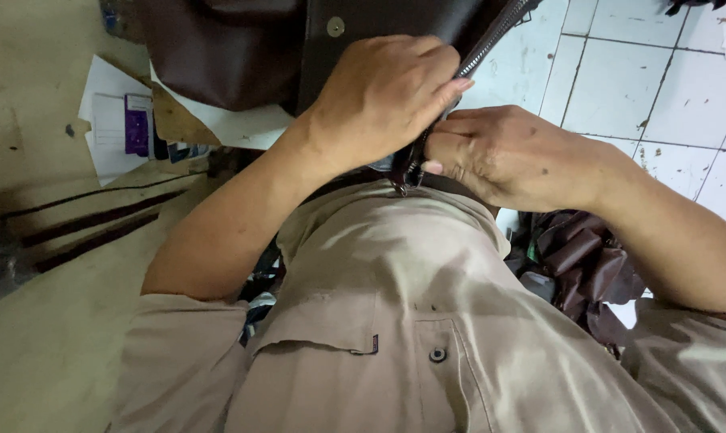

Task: Attaching metal zipper sliders to the zipper tape of leather bags

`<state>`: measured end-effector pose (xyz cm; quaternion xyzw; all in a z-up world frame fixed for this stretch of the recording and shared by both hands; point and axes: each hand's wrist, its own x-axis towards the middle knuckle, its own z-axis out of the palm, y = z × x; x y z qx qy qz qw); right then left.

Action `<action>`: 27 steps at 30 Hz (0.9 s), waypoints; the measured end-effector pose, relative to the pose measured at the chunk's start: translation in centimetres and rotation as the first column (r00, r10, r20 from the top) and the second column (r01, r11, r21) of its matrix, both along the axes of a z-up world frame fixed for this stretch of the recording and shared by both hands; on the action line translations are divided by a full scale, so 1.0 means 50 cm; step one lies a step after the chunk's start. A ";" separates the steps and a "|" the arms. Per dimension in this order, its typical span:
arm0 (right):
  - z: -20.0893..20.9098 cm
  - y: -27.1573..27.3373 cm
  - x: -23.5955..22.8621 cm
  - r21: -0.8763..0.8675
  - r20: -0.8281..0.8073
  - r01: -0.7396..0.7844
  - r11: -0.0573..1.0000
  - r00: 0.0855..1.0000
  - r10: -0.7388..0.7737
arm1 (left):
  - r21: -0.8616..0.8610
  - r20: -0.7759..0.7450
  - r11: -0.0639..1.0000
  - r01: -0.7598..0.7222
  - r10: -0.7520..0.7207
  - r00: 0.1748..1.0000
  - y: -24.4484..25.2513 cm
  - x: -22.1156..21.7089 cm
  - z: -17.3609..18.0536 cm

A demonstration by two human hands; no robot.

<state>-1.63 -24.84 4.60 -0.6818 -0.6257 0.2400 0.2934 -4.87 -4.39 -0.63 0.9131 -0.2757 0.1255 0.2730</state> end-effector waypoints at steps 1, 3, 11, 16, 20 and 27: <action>-0.004 0.002 0.001 -0.024 -0.015 0.037 0.999 0.999 -0.037 | 0.008 0.023 1.000 -0.025 0.025 0.999 0.004 -0.007 0.011; -0.007 0.003 0.001 -0.043 -0.034 0.042 0.998 0.998 -0.044 | -0.076 0.066 0.997 -0.033 0.038 0.997 0.020 -0.062 0.057; 0.011 0.013 0.013 -0.006 0.045 -0.009 1.000 0.999 0.009 | -0.133 0.292 0.984 -0.119 0.153 0.944 0.019 -0.200 0.020; 0.024 0.015 0.027 -0.189 0.061 -0.116 0.975 0.990 0.130 | 0.044 0.447 0.984 -0.170 0.132 0.884 0.008 -0.193 0.047; 0.024 0.019 0.029 -0.224 0.051 -0.095 0.970 0.993 0.109 | -0.035 0.289 0.987 -0.157 0.160 0.944 0.000 -0.195 0.058; 0.034 0.031 0.031 -0.273 -0.050 -0.112 0.955 0.993 0.103 | -0.139 0.208 0.963 -0.231 0.256 0.944 -0.022 -0.203 0.059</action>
